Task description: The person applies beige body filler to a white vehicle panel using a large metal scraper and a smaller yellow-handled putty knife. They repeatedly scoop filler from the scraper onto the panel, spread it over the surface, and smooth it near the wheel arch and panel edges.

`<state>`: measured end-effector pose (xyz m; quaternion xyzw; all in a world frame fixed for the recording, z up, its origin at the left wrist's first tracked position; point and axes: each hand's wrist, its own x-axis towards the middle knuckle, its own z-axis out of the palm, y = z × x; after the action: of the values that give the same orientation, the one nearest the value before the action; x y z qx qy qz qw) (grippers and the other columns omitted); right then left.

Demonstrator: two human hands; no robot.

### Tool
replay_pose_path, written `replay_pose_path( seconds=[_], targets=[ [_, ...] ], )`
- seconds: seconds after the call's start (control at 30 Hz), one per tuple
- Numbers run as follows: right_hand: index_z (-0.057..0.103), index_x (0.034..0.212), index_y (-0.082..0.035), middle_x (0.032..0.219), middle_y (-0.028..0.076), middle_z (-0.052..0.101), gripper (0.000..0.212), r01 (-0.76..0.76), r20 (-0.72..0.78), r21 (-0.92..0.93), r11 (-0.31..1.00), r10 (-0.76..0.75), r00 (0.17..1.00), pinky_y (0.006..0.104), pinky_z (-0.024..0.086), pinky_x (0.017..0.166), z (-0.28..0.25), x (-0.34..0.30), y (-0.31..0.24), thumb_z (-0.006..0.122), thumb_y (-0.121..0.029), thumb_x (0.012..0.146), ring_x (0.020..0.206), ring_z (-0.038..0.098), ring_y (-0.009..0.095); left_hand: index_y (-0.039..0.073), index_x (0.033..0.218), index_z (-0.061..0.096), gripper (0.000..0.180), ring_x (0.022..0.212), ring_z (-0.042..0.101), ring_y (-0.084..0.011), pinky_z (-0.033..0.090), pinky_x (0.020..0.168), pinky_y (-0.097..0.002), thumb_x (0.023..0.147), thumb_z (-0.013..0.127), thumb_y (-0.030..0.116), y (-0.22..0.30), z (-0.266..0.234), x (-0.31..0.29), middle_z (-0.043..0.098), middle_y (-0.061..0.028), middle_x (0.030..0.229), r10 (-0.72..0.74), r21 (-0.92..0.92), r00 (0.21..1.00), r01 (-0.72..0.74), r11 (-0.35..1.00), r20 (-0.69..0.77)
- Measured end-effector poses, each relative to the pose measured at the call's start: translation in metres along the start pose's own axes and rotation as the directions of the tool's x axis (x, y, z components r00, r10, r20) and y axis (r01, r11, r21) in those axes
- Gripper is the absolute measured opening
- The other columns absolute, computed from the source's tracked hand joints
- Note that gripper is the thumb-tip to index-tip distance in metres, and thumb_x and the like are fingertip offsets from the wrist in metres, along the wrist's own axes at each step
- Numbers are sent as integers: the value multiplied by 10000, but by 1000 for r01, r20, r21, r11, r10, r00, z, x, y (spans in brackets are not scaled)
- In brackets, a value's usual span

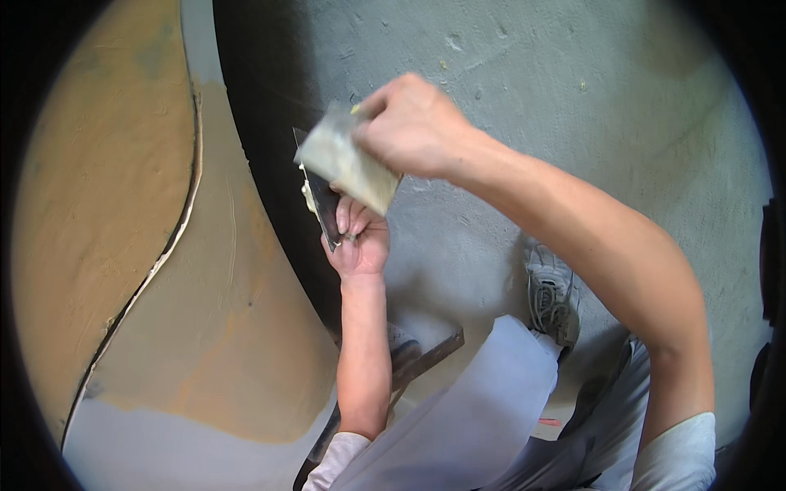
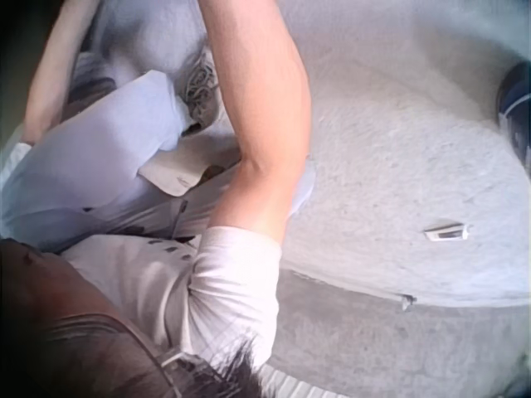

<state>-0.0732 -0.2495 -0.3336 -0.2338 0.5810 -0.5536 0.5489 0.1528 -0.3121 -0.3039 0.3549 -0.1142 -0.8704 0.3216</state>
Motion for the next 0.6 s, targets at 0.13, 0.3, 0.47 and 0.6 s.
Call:
replay_pose_path(
  seconds=[0.13, 0.3, 0.47, 0.6],
  targets=[
    [793, 900, -31, 808, 128, 748, 272, 127, -262, 24, 992, -116, 958, 328, 565, 711, -12, 35, -24, 682, -263, 812, 735, 716, 179, 4, 1164, 531, 198, 574, 411, -90, 412, 533, -202, 974, 559, 50, -6, -4, -7, 441, -1, 616, -4, -34, 999, 3, 999, -34],
    [725, 814, 61, 920, 265, 711, 224, 181, -332, 456, 871, -22, 943, 378, 552, 830, 13, 41, -62, 662, -152, 784, 917, 702, 338, 8, 1166, 531, 195, 577, 410, -84, 414, 534, -201, 973, 536, 32, -10, -14, -16, 436, 8, 613, -40, -48, 998, 37, 998, -50],
    [786, 922, -8, 779, 115, 729, 234, 99, -222, 314, 944, -29, 975, 329, 535, 691, 12, 33, -56, 699, -184, 796, 711, 661, 151, 8, 1168, 529, 218, 559, 401, -77, 406, 526, -193, 952, 553, 29, -10, -24, -21, 417, 17, 596, -12, -41, 994, 7, 999, -113],
    [785, 989, 0, 792, 127, 737, 260, 97, -173, 437, 894, -22, 985, 319, 557, 704, 13, 29, -55, 684, -174, 825, 748, 704, 155, 7, 1168, 533, 213, 561, 400, -77, 405, 527, -189, 958, 532, 40, -11, -34, -27, 409, 17, 596, -17, -45, 991, 11, 999, -132]
  ],
)
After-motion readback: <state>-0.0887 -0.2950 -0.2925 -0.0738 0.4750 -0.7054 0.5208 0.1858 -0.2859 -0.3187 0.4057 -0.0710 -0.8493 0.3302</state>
